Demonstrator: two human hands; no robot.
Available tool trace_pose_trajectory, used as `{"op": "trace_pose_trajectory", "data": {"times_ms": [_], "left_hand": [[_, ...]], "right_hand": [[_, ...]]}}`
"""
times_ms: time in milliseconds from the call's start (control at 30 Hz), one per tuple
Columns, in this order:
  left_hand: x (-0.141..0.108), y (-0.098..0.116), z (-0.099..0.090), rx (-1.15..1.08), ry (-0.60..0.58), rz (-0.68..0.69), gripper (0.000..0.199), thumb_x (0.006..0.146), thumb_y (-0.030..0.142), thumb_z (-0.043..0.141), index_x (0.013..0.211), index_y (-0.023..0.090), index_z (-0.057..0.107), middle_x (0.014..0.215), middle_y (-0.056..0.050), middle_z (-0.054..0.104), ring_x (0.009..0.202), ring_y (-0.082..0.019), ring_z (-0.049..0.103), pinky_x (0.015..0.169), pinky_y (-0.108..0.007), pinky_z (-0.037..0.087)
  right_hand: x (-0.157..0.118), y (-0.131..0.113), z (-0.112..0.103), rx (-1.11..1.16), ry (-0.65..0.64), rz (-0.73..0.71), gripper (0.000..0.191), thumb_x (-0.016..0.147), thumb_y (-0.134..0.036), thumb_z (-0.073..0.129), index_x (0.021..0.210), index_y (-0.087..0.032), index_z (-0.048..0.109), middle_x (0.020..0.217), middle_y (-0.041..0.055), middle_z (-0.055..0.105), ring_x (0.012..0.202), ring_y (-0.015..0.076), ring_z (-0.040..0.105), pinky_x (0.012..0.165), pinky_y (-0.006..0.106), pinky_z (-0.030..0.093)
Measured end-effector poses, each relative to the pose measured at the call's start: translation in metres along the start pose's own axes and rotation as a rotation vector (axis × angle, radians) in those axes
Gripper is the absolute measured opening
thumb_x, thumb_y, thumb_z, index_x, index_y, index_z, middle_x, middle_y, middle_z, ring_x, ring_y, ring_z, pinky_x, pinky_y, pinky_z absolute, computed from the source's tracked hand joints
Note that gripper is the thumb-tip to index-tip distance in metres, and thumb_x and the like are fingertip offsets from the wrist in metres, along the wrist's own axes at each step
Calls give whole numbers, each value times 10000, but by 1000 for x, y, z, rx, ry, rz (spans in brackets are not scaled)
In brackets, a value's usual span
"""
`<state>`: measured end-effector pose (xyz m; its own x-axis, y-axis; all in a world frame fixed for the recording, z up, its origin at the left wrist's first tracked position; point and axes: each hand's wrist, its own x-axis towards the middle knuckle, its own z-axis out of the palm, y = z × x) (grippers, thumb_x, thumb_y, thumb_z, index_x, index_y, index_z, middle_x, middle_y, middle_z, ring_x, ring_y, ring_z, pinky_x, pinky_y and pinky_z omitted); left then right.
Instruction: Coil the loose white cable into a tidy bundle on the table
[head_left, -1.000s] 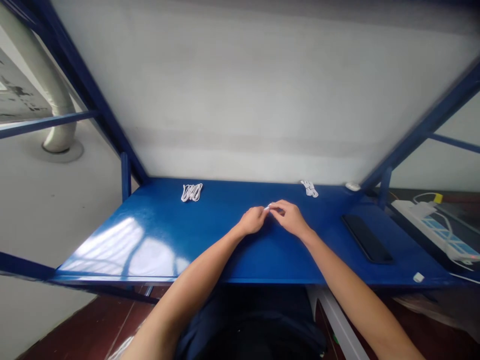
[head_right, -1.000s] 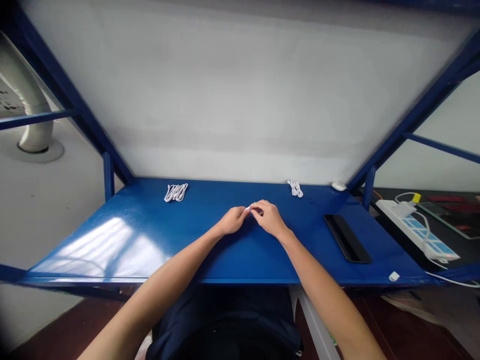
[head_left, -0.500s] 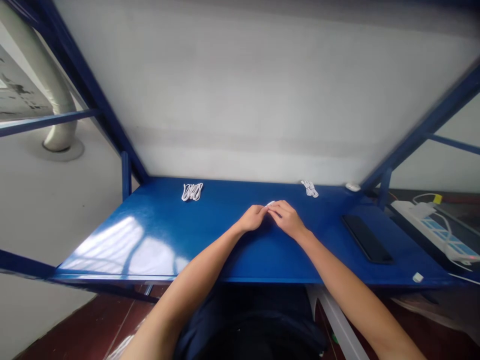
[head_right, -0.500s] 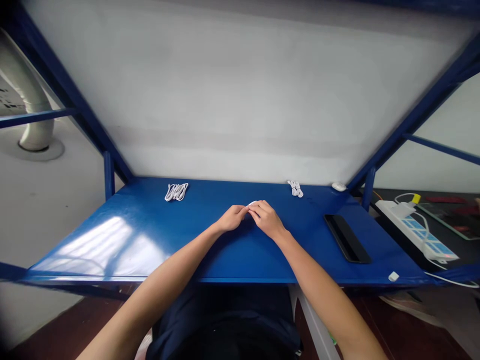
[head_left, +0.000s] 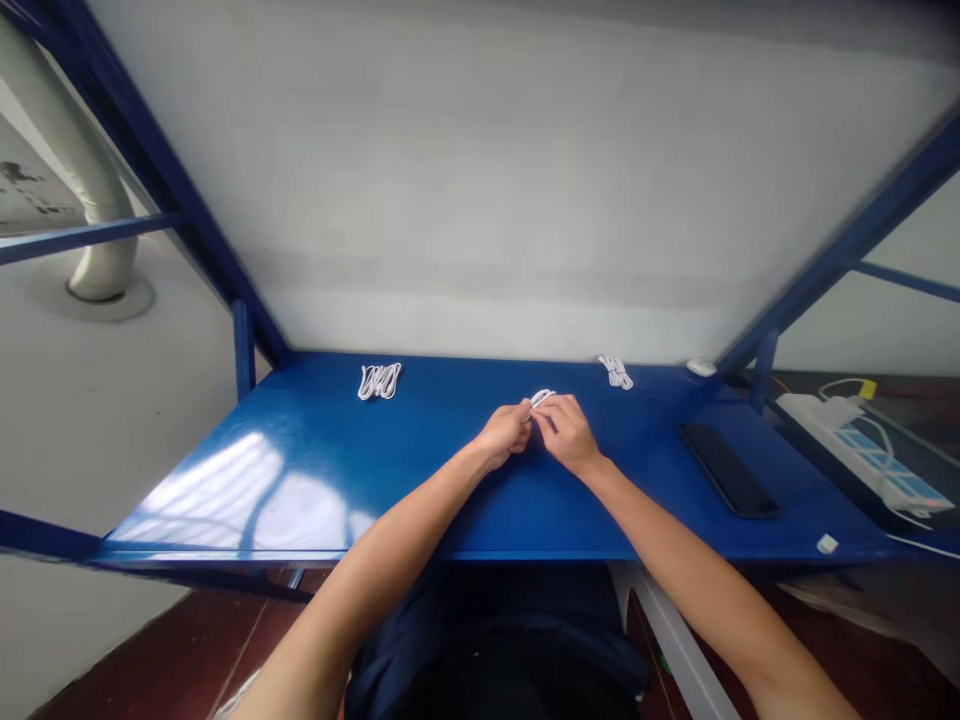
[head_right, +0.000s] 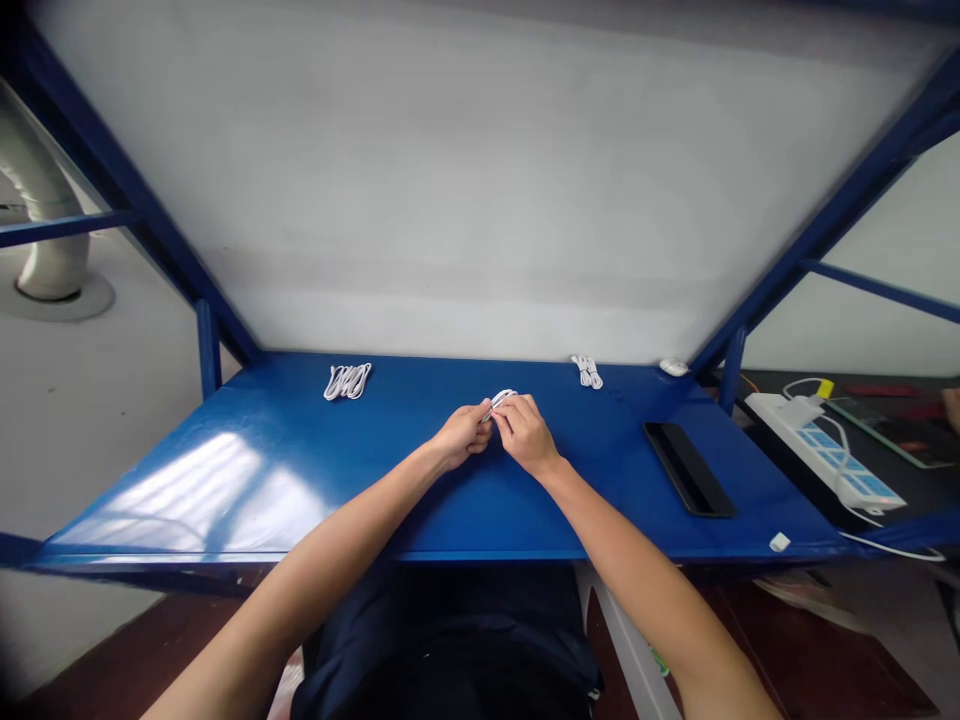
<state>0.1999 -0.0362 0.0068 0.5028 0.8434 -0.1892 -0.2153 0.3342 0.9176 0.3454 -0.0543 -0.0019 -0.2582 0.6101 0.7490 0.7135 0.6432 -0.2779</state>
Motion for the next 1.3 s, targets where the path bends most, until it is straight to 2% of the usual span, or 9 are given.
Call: {"op": "trace_pose_trajectory", "data": {"times_ms": [133,267,467,533,733,867,967,1100,1300], "left_hand": [[-1,2,-2,23,-14,10,415,869,529,478,651,204,339,508,102,211,377,-29,153,363,-187,94],[-2,4,-2,174,6,62,372,859,531,479,732,184,431,517,102,243,384,-33,179,375,-185,117],[-1,1,-9,634,81,418,339,888,464,421,768,159,507,641,38,462,567,-75,391,518,-189,336],[-1,2,-12,639,48,416,317,885,444,438,762,161,507,648,37,467,572,-75,402,528,-189,349],[-5,12,-13,141,-138,-98,308,921,429,385,799,163,480,627,36,443,421,-53,363,372,-175,252],[-8,19,-13,-66,-172,-265,274,931,368,380,817,154,506,613,26,448,421,-50,376,367,-158,263],[-9,22,-15,-151,-206,-354,293,929,351,389,746,148,494,559,45,366,393,-40,296,341,-148,202],[-9,25,-16,-125,-210,-388,301,936,353,384,724,156,469,542,76,256,379,-34,180,337,-155,95],[-12,24,-13,86,-166,-200,286,885,402,506,741,155,494,544,89,242,382,-24,170,361,-172,106]], "right_hand": [[0,-5,0,90,28,143,153,884,-252,495,781,-211,600,847,79,642,860,212,582,834,402,474],[1,-9,-2,260,-23,422,198,868,-350,511,777,-201,602,880,83,633,837,198,613,744,334,524],[2,-6,0,663,-181,864,355,741,-517,632,803,-167,632,765,45,640,660,160,621,644,312,564],[3,-4,0,781,-194,908,380,697,-524,672,794,-158,638,736,33,625,644,143,607,627,299,567],[4,-7,-7,565,-223,721,247,791,-407,599,801,-166,647,831,41,646,628,129,621,636,288,564],[4,-10,-7,517,-200,584,191,827,-356,554,801,-188,640,920,49,628,719,143,626,663,285,569],[2,-10,-7,523,-207,515,198,849,-356,536,801,-195,639,925,60,614,771,161,622,667,290,574],[0,-7,-7,517,-209,478,201,857,-366,538,805,-202,643,911,64,603,768,172,620,650,306,581],[0,-5,-5,580,-189,493,205,842,-366,552,774,-197,646,870,48,597,699,161,621,615,321,592]]}}
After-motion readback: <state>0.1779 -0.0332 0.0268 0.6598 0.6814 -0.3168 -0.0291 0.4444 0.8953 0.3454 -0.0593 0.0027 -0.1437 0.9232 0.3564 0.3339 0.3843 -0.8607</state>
